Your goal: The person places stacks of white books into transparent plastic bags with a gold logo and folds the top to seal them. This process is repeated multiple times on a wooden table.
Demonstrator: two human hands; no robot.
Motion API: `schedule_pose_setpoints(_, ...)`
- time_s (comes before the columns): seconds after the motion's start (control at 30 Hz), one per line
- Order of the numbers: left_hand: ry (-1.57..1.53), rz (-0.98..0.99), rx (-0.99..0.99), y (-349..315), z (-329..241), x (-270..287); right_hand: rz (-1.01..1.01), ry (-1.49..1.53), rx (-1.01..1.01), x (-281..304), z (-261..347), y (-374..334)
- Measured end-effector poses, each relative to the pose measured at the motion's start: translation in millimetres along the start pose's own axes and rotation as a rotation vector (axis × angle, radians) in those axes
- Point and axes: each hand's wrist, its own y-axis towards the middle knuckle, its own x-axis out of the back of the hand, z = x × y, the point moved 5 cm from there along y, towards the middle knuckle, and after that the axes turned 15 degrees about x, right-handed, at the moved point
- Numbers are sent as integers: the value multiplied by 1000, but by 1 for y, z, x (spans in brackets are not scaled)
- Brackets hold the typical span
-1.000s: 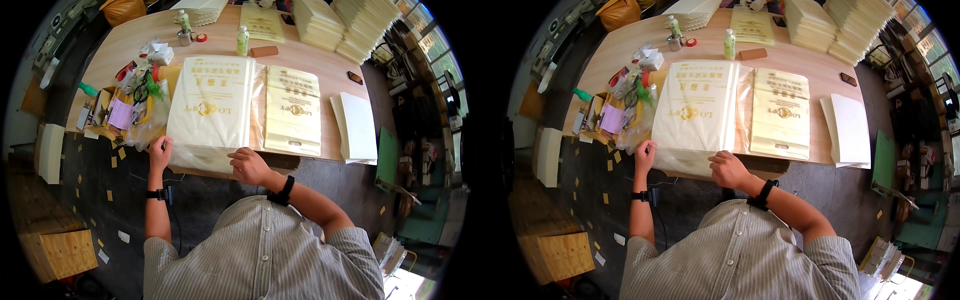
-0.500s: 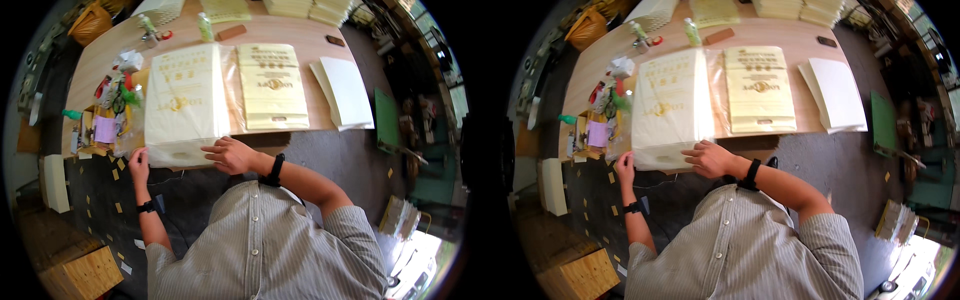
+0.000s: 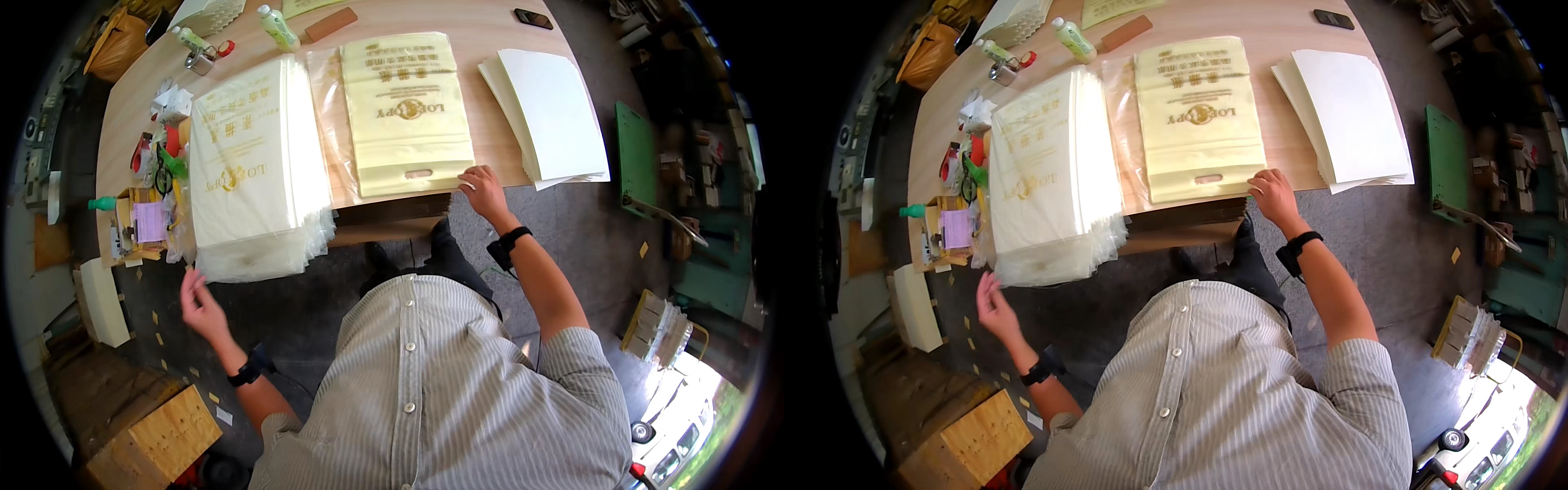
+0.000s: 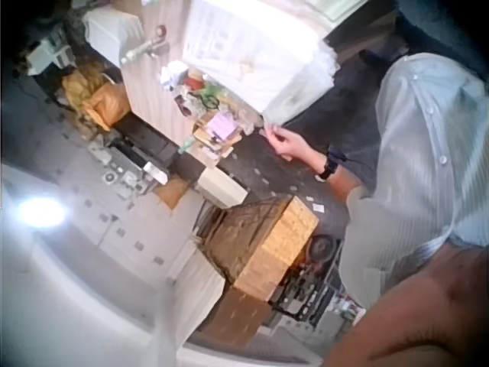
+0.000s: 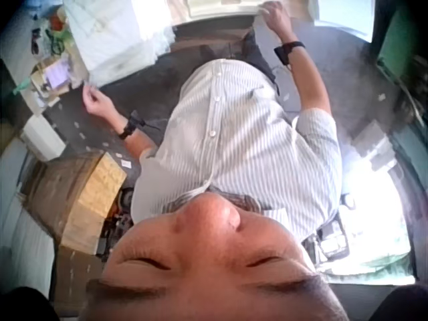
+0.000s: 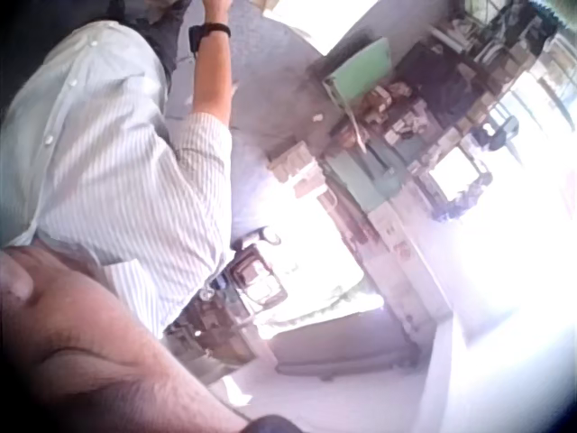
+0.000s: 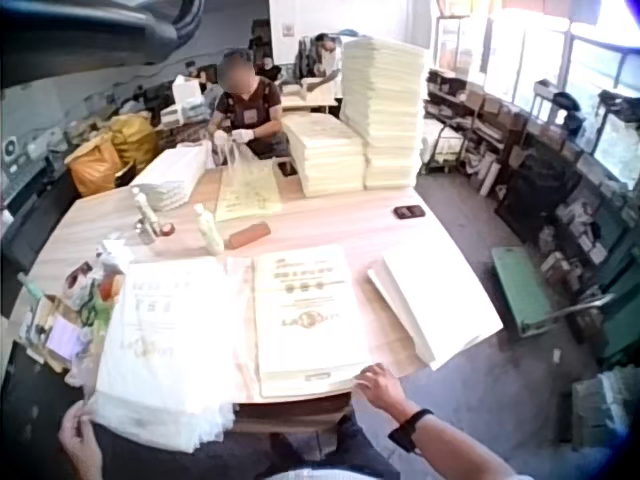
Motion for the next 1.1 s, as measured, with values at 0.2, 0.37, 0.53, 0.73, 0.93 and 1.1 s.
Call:
schedule_pose_setpoints(0.2, 108, 496, -377, -89, -157, -184, 191, 69, 115, -23, -29, 19)
schedule_pose_setpoints(0.37, 227, 887, -477, -139, -169, -330, 269, 108, 199, -26, -35, 28)
schedule_pose_setpoints(0.53, 400, 783, -552, -148, -166, -408, 278, 99, 316, -6, -36, 55)
schedule_pose_setpoints(0.73, 376, 675, -426, -134, -164, -428, 297, 144, 318, 26, -36, 81)
schedule_pose_setpoints(0.93, 76, 807, 97, -95, -183, -427, -166, 518, 147, 90, -15, 80)
schedule_pose_setpoints(1.1, 57, 924, -32, -78, -244, -430, -19, 1073, -382, 53, 3, 93)
